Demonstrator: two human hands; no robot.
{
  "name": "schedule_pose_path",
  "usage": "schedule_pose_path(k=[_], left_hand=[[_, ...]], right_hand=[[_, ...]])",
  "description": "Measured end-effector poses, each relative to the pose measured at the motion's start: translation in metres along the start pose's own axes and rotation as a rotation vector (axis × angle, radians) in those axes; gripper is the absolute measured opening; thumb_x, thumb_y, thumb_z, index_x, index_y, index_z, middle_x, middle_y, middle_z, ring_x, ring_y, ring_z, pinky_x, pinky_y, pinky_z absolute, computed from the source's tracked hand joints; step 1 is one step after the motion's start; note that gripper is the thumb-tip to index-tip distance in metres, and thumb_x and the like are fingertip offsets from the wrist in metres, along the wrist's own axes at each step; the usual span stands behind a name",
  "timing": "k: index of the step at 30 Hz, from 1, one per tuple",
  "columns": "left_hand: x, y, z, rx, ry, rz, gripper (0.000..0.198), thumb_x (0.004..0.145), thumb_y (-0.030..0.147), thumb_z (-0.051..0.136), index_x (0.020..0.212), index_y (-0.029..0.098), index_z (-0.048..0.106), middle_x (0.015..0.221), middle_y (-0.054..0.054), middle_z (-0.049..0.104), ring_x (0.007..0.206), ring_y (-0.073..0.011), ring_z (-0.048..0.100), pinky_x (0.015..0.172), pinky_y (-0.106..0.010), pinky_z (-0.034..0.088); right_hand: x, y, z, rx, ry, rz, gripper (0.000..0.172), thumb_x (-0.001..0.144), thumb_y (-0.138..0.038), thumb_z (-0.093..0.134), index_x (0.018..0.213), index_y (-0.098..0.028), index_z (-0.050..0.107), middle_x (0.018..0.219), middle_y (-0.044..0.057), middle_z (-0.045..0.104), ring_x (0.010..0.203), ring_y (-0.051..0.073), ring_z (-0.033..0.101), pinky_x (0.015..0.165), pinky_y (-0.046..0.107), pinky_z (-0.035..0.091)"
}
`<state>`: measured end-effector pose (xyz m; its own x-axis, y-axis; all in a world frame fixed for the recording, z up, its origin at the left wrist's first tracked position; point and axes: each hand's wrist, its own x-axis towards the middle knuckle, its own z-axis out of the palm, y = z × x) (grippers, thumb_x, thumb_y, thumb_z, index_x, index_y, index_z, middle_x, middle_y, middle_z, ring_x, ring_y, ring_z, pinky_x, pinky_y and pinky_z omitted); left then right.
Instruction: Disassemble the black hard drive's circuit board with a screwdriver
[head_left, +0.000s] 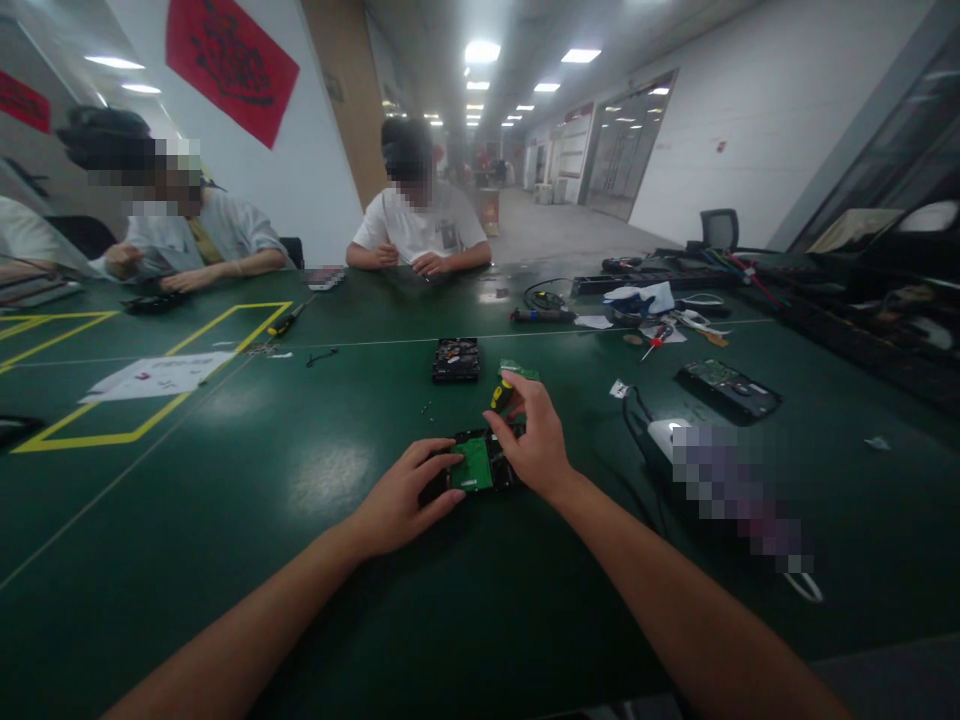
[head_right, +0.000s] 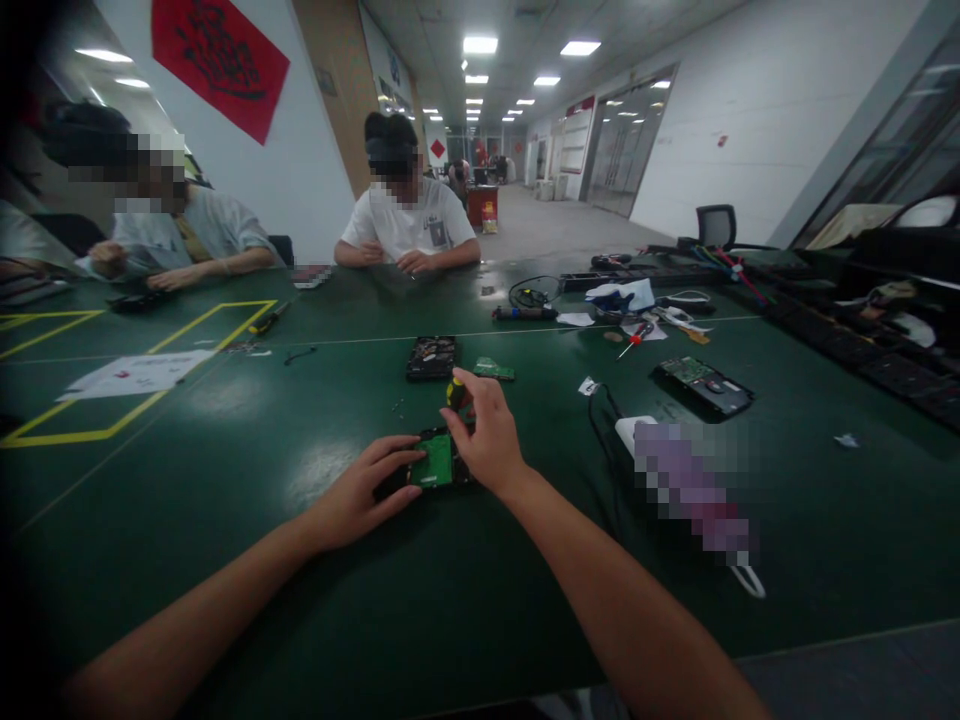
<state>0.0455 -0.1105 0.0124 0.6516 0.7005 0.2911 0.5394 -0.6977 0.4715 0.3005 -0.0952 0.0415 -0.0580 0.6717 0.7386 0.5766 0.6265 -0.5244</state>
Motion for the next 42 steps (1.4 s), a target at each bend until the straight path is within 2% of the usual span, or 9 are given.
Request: schedule_pose_path(k=[8, 12, 20, 24, 29, 33, 39, 42], left_hand=[[-0.0004, 0.0004, -0.0002, 0.008, 0.022, -0.009, 0.049, 0.099, 0.044, 0.061, 0.145, 0.028, 0.055, 0.151, -0.012, 0.052, 0.138, -0.0311, 0.053, 0.113, -0.054, 0.05], [-0.0003, -0.001, 0.0015, 0.01, 0.022, 0.0, 0.051, 0.099, 0.045, 0.062, 0.147, 0.028, 0.053, 0.151, -0.012, 0.051, 0.138, -0.0324, 0.052, 0.113, -0.056, 0.05], [-0.0004, 0.0012, -0.0002, -0.006, 0.001, -0.009, 0.057, 0.097, 0.046, 0.066, 0.149, 0.028, 0.05, 0.153, -0.014, 0.048, 0.139, -0.0328, 0.05, 0.114, -0.057, 0.049], [-0.0004, 0.0028, -0.0029, -0.021, 0.009, 0.007, 0.057, 0.096, 0.045, 0.066, 0.149, 0.028, 0.05, 0.152, -0.014, 0.049, 0.139, -0.033, 0.051, 0.114, -0.056, 0.049], [-0.0003, 0.001, -0.0033, -0.037, 0.025, 0.005, 0.057, 0.097, 0.047, 0.066, 0.148, 0.028, 0.05, 0.151, -0.014, 0.049, 0.14, -0.0331, 0.05, 0.115, -0.057, 0.048], [-0.0001, 0.0017, -0.0038, -0.039, 0.016, 0.013, 0.057, 0.096, 0.046, 0.066, 0.148, 0.027, 0.05, 0.151, -0.014, 0.049, 0.139, -0.0318, 0.05, 0.116, -0.055, 0.048], [-0.0003, 0.0047, -0.0069, -0.047, 0.023, 0.007, 0.059, 0.094, 0.045, 0.069, 0.147, 0.027, 0.051, 0.15, -0.014, 0.049, 0.139, -0.0325, 0.05, 0.115, -0.055, 0.049], [-0.0003, 0.0029, -0.0042, -0.045, 0.019, 0.005, 0.059, 0.094, 0.045, 0.069, 0.147, 0.027, 0.051, 0.15, -0.014, 0.049, 0.139, -0.0321, 0.05, 0.115, -0.055, 0.049]], right_hand=[[0.0002, 0.0001, -0.0034, 0.018, -0.005, 0.001, 0.064, 0.098, -0.025, 0.062, 0.156, -0.036, 0.037, 0.126, 0.01, 0.058, 0.098, 0.024, 0.065, 0.09, 0.048, 0.063], [-0.0014, -0.0031, -0.0022, 0.003, -0.039, -0.005, 0.068, 0.1, -0.024, 0.057, 0.161, -0.038, 0.031, 0.133, 0.01, 0.058, 0.106, 0.025, 0.065, 0.094, 0.048, 0.062], [-0.0046, -0.0016, 0.0038, 0.027, -0.059, -0.01, 0.068, 0.1, -0.02, 0.054, 0.162, -0.033, 0.029, 0.145, 0.012, 0.056, 0.117, 0.027, 0.066, 0.101, 0.05, 0.06], [-0.0046, 0.0012, 0.0041, 0.016, -0.044, 0.004, 0.066, 0.1, -0.022, 0.056, 0.16, -0.033, 0.032, 0.143, 0.012, 0.058, 0.116, 0.027, 0.068, 0.1, 0.051, 0.061], [-0.0046, 0.0041, 0.0032, 0.018, -0.032, -0.003, 0.067, 0.098, -0.029, 0.064, 0.159, -0.033, 0.036, 0.14, 0.012, 0.059, 0.11, 0.028, 0.069, 0.092, 0.051, 0.064], [-0.004, 0.0039, 0.0034, 0.012, -0.02, -0.01, 0.063, 0.098, -0.027, 0.064, 0.157, -0.033, 0.04, 0.137, 0.012, 0.06, 0.106, 0.028, 0.069, 0.093, 0.052, 0.063], [-0.0043, 0.0017, 0.0046, 0.036, -0.031, 0.024, 0.068, 0.1, -0.024, 0.06, 0.161, -0.033, 0.032, 0.133, 0.012, 0.064, 0.104, 0.027, 0.073, 0.098, 0.055, 0.061], [-0.0053, 0.0029, 0.0055, 0.062, -0.037, 0.033, 0.07, 0.1, -0.023, 0.059, 0.162, -0.033, 0.029, 0.138, 0.012, 0.063, 0.106, 0.027, 0.074, 0.1, 0.055, 0.06]])
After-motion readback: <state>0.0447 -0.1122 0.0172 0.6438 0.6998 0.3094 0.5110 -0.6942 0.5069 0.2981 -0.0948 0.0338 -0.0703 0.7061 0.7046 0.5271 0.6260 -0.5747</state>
